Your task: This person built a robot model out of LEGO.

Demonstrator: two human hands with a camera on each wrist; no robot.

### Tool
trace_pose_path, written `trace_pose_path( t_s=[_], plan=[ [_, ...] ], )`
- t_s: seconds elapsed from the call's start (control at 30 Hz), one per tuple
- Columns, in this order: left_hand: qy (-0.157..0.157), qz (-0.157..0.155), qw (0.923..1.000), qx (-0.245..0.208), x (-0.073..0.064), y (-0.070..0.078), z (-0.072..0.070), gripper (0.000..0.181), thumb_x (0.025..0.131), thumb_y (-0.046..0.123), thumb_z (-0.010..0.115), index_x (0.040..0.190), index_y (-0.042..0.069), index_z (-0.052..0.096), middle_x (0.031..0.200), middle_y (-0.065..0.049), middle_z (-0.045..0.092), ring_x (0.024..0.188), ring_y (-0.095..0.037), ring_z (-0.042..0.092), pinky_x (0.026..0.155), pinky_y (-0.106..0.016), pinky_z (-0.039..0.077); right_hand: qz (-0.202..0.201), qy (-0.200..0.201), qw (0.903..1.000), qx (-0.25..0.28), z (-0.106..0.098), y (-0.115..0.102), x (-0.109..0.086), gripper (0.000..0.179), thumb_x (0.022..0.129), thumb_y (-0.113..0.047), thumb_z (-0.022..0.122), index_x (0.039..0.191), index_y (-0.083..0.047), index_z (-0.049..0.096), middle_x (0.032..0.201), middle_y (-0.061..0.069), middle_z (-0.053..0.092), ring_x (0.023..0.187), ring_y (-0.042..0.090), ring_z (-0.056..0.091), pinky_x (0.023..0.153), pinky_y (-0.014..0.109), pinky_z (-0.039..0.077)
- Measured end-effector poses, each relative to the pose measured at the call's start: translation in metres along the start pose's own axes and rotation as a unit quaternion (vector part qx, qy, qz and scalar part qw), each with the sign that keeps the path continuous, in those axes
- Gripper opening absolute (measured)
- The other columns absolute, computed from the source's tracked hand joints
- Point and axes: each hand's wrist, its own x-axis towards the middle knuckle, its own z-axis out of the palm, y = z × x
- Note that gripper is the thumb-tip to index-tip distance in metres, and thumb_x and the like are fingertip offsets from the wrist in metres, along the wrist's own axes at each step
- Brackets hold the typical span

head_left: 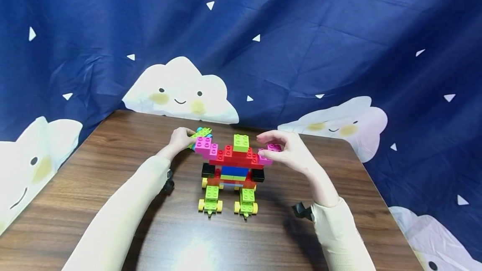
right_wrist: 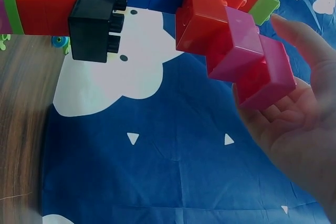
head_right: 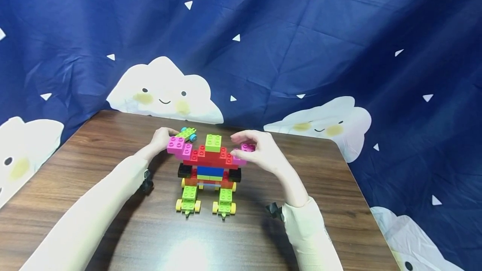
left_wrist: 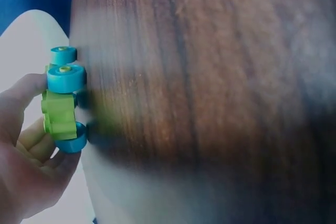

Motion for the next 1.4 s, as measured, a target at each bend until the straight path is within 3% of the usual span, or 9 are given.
trace_pose_path(
  t_s=[0.3,0.6,0.73,0.83,0.93,1.0,1.17,1.4],
  plan=[
    [0.010,-0.004,0.9998,-0.019,-0.002,0.000,-0.013,0.045,0.088,0.025,0.070,0.121,-0.005,0.065,0.125,-0.024,0.064,0.121,-0.039,0.056,0.106,-0.048,0.042,-0.010,-0.003,0.9999,-0.003,0.001,0.000,0.002,0.037,0.080,-0.012,0.078,0.115,-0.003,0.069,0.108,0.010,0.073,0.094,0.019,0.065,0.082,0.022,0.053],
    [0.040,0.013,0.9980,-0.047,-0.009,0.018,-0.045,0.047,0.087,0.028,0.072,0.123,-0.002,0.065,0.126,-0.022,0.064,0.114,-0.037,0.060,0.101,-0.048,0.046,-0.008,-0.001,1.0000,0.001,-0.001,-0.002,0.003,0.037,0.080,-0.011,0.078,0.115,-0.002,0.069,0.108,0.011,0.072,0.098,0.020,0.066,0.084,0.021,0.053],
    [0.050,0.026,0.9945,-0.089,-0.014,0.034,-0.063,0.048,0.085,0.024,0.073,0.125,-0.001,0.064,0.128,-0.021,0.063,0.117,-0.035,0.057,0.105,-0.048,0.041,0.002,0.000,1.0000,0.007,-0.002,-0.002,0.003,0.037,0.081,-0.011,0.078,0.115,-0.003,0.068,0.109,0.012,0.072,0.099,0.024,0.066,0.085,0.022,0.053],
    [0.057,0.047,0.9913,-0.109,-0.018,0.047,-0.076,0.049,0.084,0.023,0.074,0.125,-0.002,0.063,0.129,-0.022,0.062,0.117,-0.034,0.058,0.104,-0.046,0.044,0.004,0.002,0.9999,0.012,-0.003,-0.003,0.002,0.037,0.081,-0.010,0.077,0.116,-0.002,0.068,0.111,0.013,0.071,0.101,0.026,0.067,0.089,0.032,0.055],
    [0.067,0.068,0.9903,-0.100,-0.024,0.063,-0.089,0.050,0.084,0.025,0.075,0.126,-0.001,0.064,0.129,-0.021,0.062,0.113,-0.033,0.059,0.096,-0.042,0.048,0.003,0.004,0.9998,0.017,-0.004,-0.005,0.002,0.038,0.081,-0.009,0.076,0.117,-0.001,0.067,0.112,0.014,0.071,0.102,0.026,0.066,0.093,0.043,0.054],
    [0.071,0.073,0.9898,-0.099,-0.030,0.076,-0.097,0.050,0.084,0.028,0.076,0.126,0.002,0.065,0.127,-0.019,0.064,0.109,-0.030,0.061,0.088,-0.037,0.050,0.001,0.008,0.9999,0.014,-0.005,-0.006,0.002,0.038,0.082,-0.009,0.075,0.118,-0.001,0.067,0.113,0.014,0.071,0.102,0.024,0.066,0.094,0.042,0.053],
    [0.079,0.090,0.9875,-0.103,-0.046,0.109,-0.113,0.050,0.083,0.034,0.076,0.124,0.007,0.067,0.122,-0.013,0.068,0.102,-0.023,0.060,0.078,-0.028,0.045,-0.017,0.028,0.9994,0.008,-0.006,-0.007,0.002,0.038,0.082,-0.007,0.075,0.118,-0.001,0.066,0.114,0.014,0.070,0.104,0.024,0.065,0.093,0.024,0.051],
    [0.051,0.121,0.9827,-0.130,-0.082,0.149,-0.127,0.051,0.083,0.038,0.077,0.126,0.013,0.067,0.120,-0.009,0.068,0.094,-0.020,0.057,0.067,-0.027,0.043,-0.044,0.059,0.9970,0.024,-0.004,-0.013,0.002,0.043,0.079,-0.003,0.077,0.120,0.000,0.065,0.117,0.015,0.069,0.107,0.026,0.064,0.096,0.018,0.047]
  ],
)
